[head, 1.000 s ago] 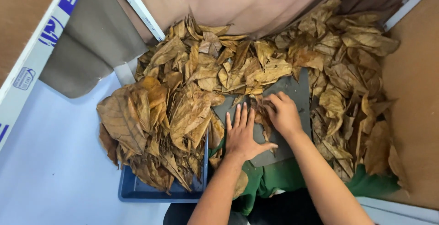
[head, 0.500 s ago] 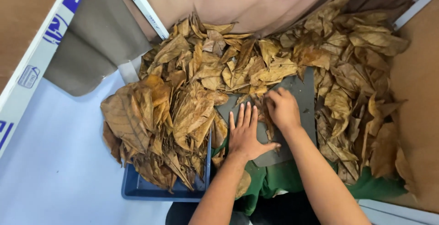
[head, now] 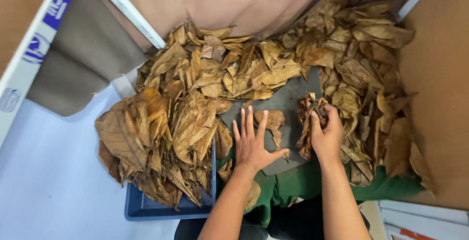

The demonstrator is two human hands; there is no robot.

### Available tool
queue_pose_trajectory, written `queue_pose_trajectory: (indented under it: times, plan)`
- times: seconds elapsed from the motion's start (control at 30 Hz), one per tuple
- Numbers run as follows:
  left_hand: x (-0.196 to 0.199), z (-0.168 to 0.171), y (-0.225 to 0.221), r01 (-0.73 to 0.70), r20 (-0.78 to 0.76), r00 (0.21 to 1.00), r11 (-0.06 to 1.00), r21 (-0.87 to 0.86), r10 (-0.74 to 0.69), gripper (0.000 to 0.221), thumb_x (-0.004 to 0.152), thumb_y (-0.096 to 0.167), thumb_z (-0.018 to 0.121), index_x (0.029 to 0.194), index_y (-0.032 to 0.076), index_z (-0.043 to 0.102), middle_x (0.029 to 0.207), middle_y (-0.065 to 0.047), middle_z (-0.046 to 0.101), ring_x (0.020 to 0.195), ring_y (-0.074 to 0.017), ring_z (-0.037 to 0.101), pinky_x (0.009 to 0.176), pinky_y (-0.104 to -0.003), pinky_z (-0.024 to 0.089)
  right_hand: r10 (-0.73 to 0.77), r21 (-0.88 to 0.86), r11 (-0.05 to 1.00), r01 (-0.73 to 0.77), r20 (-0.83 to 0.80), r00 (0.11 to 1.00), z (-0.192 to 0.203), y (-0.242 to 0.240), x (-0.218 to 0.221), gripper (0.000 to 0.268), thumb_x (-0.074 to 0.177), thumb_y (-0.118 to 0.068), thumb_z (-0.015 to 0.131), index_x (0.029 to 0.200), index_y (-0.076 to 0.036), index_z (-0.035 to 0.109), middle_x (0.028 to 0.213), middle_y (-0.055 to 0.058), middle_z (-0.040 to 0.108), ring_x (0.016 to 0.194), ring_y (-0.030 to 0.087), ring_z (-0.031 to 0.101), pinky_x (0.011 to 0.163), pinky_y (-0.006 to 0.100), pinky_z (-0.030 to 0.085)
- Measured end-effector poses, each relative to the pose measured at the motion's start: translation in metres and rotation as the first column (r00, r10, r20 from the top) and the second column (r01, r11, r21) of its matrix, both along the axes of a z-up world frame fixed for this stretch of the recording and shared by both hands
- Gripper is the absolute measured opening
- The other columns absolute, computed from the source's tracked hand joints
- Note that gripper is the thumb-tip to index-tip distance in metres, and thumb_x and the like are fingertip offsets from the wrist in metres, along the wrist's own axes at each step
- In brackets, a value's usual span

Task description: The person is selecting dried leaves from a pile, tearing them to size, and rolling them into small cylinders on a flat board.

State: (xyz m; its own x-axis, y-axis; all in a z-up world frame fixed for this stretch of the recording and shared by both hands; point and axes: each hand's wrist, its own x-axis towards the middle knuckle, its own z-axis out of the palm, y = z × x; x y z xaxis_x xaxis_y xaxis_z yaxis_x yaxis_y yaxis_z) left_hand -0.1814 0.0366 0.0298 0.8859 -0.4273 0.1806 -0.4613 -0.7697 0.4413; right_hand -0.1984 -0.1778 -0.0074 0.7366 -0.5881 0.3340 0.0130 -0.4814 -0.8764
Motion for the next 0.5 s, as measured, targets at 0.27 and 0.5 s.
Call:
queue_pose_trajectory:
  times: [0.27,0.5]
  plan:
    - [0.032,-0.05,-0.049,-0.119,0.296,0.95,0.991,0.062,0.095,0.044,0.077,0.05,0.072,0.101,0.012,0.074,0.1,-0.01,0.063,0.112,-0.0316,0.057,0.096,-0.052,0.04,0.004,0.093,0.996,-0.003,-0.008,1.0,0.012,-0.003,-0.003,0.009,0.11,-0.009,0.062,0.116,-0.002,0.064,0.098,0.021,0.067,0.096,0.04,0.067,0.081,0.05,0.053]
    - [0.041,-0.025,-0.072,-0.106,0.282,0.956,0.991,0.084,0.078,0.029,0.088,0.013,0.06,0.113,0.002,0.071,0.084,-0.017,0.073,0.083,-0.0367,0.074,0.081,-0.049,0.055,0.02,0.111,0.994,-0.023,0.028,0.999,0.02,-0.007,-0.006,0.01,0.112,-0.003,0.055,0.119,-0.001,0.062,0.095,0.016,0.063,0.084,0.027,0.06,0.079,0.044,0.052]
